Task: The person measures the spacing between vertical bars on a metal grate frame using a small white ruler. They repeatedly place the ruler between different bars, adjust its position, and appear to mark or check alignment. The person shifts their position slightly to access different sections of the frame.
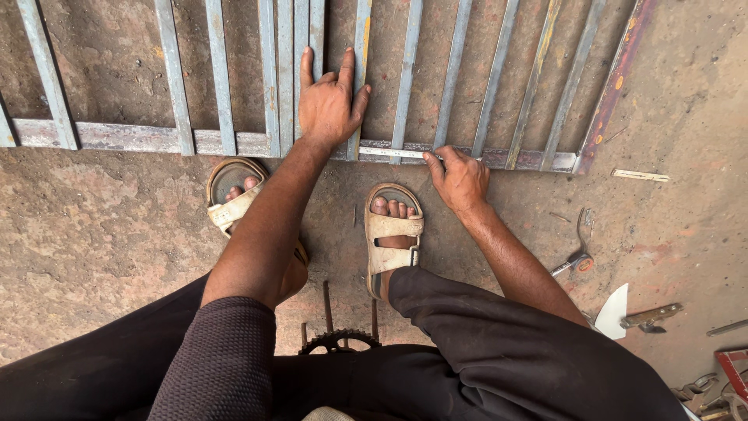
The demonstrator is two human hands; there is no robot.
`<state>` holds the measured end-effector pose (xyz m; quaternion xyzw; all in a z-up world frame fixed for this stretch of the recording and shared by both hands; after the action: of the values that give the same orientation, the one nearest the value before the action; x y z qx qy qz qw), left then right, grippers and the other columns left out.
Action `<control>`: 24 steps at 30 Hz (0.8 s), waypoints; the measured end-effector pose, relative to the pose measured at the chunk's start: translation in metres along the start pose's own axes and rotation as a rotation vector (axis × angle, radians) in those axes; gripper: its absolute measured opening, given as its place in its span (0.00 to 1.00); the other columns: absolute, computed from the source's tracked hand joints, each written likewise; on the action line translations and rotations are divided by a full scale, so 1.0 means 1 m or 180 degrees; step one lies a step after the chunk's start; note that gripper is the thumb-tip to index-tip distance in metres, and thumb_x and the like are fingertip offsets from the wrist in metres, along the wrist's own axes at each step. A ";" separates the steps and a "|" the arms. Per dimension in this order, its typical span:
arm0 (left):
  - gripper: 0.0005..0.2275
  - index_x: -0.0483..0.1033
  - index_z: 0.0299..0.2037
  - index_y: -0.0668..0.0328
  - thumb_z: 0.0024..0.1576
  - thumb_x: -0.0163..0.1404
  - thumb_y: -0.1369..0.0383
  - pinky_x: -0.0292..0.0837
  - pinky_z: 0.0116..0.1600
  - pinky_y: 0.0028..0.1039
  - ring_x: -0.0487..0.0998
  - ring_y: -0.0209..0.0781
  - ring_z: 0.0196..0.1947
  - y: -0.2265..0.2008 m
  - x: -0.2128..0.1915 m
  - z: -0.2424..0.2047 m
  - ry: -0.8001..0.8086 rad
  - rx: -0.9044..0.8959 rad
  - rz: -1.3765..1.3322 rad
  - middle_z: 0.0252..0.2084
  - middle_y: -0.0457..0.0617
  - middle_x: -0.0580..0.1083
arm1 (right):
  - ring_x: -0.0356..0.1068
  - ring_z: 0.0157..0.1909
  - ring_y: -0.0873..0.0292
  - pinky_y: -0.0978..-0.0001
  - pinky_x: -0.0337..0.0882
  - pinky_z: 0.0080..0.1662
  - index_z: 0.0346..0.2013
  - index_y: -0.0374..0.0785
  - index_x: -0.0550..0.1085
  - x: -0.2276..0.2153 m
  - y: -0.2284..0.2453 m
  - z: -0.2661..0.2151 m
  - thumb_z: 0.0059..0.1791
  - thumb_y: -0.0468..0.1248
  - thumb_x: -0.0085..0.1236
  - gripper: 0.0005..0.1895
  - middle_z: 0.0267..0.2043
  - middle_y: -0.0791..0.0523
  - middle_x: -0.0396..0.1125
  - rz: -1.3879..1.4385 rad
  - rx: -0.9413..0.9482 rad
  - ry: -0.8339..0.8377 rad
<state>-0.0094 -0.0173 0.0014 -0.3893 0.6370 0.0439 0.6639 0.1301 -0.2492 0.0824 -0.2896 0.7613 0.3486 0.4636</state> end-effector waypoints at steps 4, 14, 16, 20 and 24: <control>0.31 0.54 0.74 0.74 0.69 0.40 0.54 0.28 0.78 0.51 0.81 0.50 0.39 -0.004 0.002 -0.009 0.0571 -0.0288 -0.0168 0.24 0.53 0.77 | 0.78 0.34 0.45 0.50 0.74 0.37 0.40 0.39 0.79 -0.010 -0.001 -0.010 0.55 0.50 0.60 0.16 0.33 0.50 0.77 0.0119 0.0022 -0.0153; 0.37 0.54 0.74 0.57 0.57 0.56 0.55 0.40 0.74 0.59 0.48 0.64 0.75 0.035 -0.066 0.030 -0.0006 -0.0700 -0.0044 0.75 0.66 0.52 | 0.75 0.32 0.39 0.45 0.73 0.37 0.45 0.45 0.80 -0.012 -0.018 -0.002 0.53 0.56 0.57 0.20 0.26 0.46 0.73 -0.0110 0.0634 0.0055; 0.42 0.49 0.74 0.52 0.51 0.58 0.54 0.37 0.74 0.59 0.42 0.62 0.76 0.037 -0.072 0.048 0.0354 -0.0879 -0.0060 0.76 0.64 0.46 | 0.76 0.33 0.40 0.46 0.74 0.39 0.45 0.48 0.80 -0.013 -0.013 0.007 0.51 0.59 0.56 0.21 0.24 0.47 0.73 -0.0093 0.0617 -0.0019; 0.46 0.47 0.77 0.52 0.48 0.60 0.59 0.34 0.75 0.60 0.40 0.59 0.79 0.031 -0.070 0.062 0.0216 -0.1042 0.0236 0.80 0.61 0.43 | 0.77 0.35 0.42 0.48 0.74 0.39 0.43 0.46 0.80 -0.021 -0.011 0.013 0.51 0.57 0.56 0.20 0.31 0.49 0.76 -0.0066 0.0427 -0.0225; 0.47 0.47 0.77 0.56 0.48 0.61 0.60 0.32 0.76 0.60 0.39 0.58 0.80 0.024 -0.054 0.039 0.0248 -0.0967 0.0282 0.80 0.61 0.43 | 0.78 0.36 0.43 0.49 0.75 0.39 0.43 0.44 0.80 -0.021 -0.014 -0.007 0.51 0.56 0.57 0.20 0.33 0.49 0.77 -0.0066 0.0593 -0.0089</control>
<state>-0.0015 0.0454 0.0338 -0.4581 0.6649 0.1538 0.5696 0.1459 -0.2604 0.1000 -0.2482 0.7809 0.2755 0.5027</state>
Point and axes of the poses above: each hand's wrist, its own z-axis towards the middle knuckle, its own x-axis out of the palm, y = z × x, the point moved 3 cm from there along z, towards the middle knuckle
